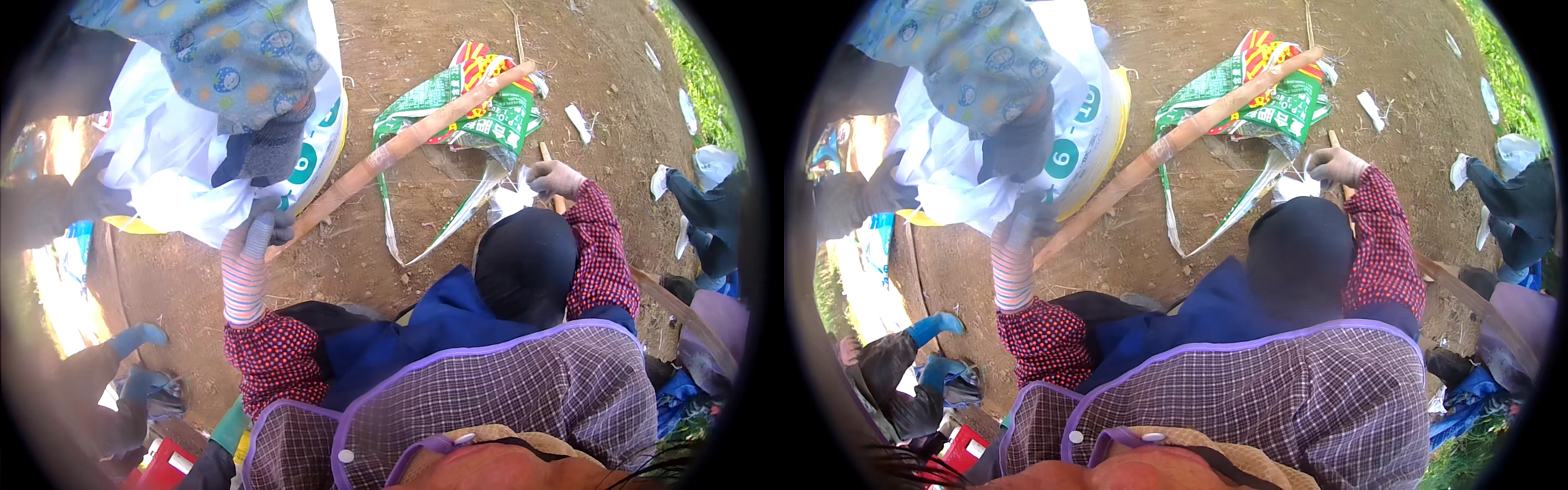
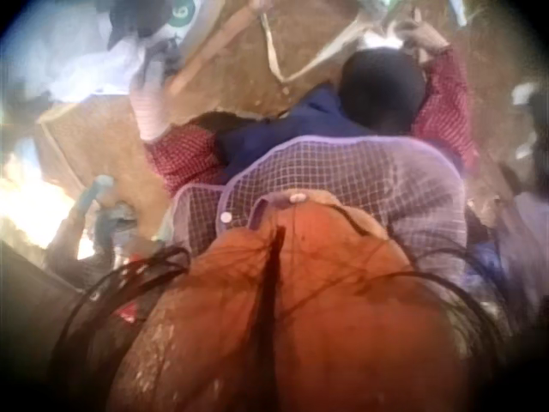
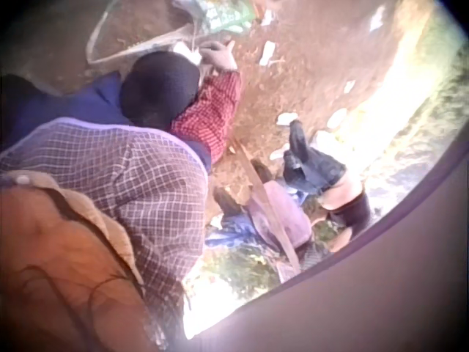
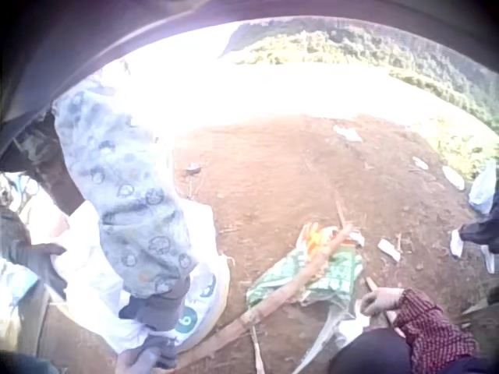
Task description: The person unties a large white bag, secures a smaller green bag to a wooden frame, and pours grains from the smaller bag into the larger one.
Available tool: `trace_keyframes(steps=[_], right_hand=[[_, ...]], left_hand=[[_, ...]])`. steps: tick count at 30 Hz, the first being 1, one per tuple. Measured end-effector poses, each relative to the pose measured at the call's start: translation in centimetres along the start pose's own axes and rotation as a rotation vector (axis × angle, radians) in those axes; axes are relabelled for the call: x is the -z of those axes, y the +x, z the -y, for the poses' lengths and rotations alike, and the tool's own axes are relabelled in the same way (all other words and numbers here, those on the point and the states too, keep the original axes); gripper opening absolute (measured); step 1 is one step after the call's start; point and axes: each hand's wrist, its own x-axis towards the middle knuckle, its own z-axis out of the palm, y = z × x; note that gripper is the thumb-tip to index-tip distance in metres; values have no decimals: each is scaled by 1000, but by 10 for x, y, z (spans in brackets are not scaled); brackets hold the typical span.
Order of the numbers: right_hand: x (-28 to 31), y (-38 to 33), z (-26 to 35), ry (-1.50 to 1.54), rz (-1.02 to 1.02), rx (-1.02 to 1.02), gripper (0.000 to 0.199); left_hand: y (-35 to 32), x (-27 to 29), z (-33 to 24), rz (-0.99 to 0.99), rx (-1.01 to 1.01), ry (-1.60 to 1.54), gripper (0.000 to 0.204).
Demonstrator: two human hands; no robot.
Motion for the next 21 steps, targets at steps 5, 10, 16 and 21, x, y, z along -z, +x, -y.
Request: trace_keyframes(steps=[5, 10, 16, 21], right_hand=[[196, -170, -154, 771, -1505, 148, 23], [234, -238, -180, 933, -1829, 74, 23], [170, -103, -139, -496, -1225, -636, 80], [78, 3, -19, -390, -1017, -257, 85]], left_hand=[[2, 12, 29, 359, 72, 263, 32], [6, 8, 56, 345, -125, 836, 32], [20, 9, 72, 315, -69, 826, 35], [11, 10, 54, 318, 15, 1107, 40]])
